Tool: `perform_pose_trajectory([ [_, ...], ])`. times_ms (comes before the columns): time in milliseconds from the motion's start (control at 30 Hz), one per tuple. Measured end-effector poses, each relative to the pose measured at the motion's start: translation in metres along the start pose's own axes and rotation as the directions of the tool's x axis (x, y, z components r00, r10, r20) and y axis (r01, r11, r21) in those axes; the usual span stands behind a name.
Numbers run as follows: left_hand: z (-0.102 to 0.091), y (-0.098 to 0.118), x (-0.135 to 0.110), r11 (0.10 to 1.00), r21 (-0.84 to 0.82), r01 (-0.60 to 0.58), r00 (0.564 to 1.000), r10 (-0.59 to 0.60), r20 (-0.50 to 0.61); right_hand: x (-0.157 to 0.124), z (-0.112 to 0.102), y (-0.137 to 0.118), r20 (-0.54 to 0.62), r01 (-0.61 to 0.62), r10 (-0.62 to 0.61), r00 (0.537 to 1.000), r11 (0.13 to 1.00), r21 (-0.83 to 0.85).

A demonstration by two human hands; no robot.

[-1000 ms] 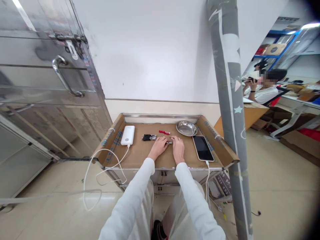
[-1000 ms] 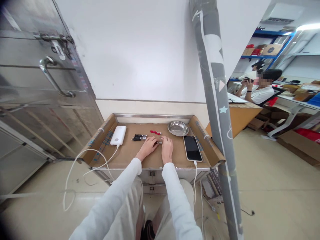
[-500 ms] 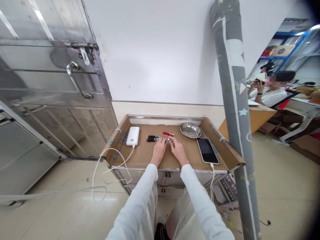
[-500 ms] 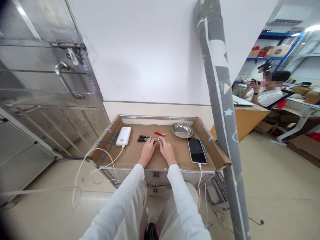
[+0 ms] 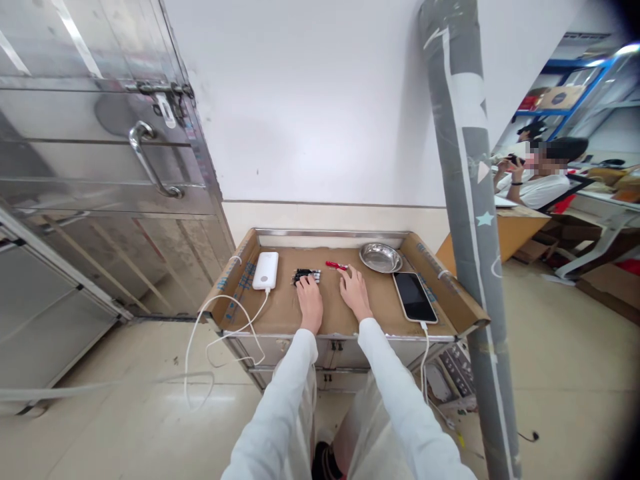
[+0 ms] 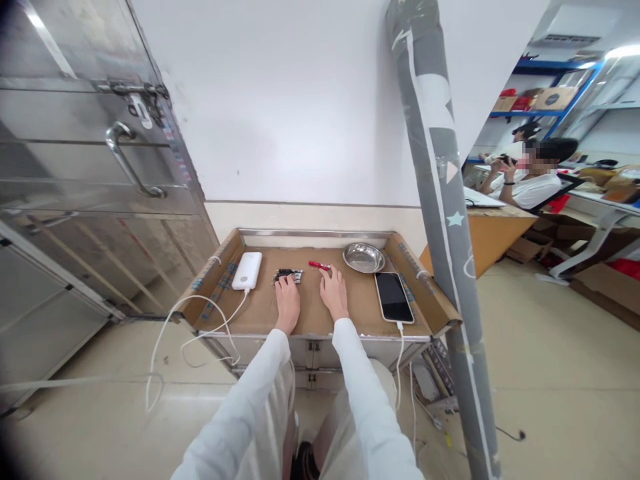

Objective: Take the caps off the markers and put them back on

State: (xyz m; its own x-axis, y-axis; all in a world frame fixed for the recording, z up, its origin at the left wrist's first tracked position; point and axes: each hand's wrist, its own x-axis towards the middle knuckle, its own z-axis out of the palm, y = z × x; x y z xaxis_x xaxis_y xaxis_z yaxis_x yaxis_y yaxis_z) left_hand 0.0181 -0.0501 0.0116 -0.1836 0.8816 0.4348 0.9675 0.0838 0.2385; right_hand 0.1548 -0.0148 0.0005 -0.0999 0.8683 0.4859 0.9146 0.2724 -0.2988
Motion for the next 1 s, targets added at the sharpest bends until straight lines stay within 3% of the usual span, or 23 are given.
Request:
perform_pose_trajectory([
  [200, 0.003, 0.002, 0.002, 0.999, 0.012, -0.052, 0.998, 0.053, -0.025, 0.008, 0.002, 0.0, -0.001, -0.037, 0.037, 0.999, 0.994, -0.101],
  [433, 0.015, 0.013, 0.011, 0.967, 0.02, -0.254, 0.967, 0.254, 0.006, 0.009, 0.002, 0.001, -0.043, -0.071, 0.065, 0.997, 0.987, -0.142],
  [733, 0.034, 0.029, 0.037, 0.947, -0.067, -0.315, 0.949, 0.314, -0.024, 0.012, 0.002, 0.003, -0.087, -0.221, 0.208, 0.974, 0.956, -0.19],
  [1000, 0.044, 0.032, 0.046, 0.939, -0.123, -0.322, 0.942, 0.33, 0.058, 0.012, 0.004, 0.007, -0.048, -0.133, 0.127, 0.991, 0.981, -0.142],
])
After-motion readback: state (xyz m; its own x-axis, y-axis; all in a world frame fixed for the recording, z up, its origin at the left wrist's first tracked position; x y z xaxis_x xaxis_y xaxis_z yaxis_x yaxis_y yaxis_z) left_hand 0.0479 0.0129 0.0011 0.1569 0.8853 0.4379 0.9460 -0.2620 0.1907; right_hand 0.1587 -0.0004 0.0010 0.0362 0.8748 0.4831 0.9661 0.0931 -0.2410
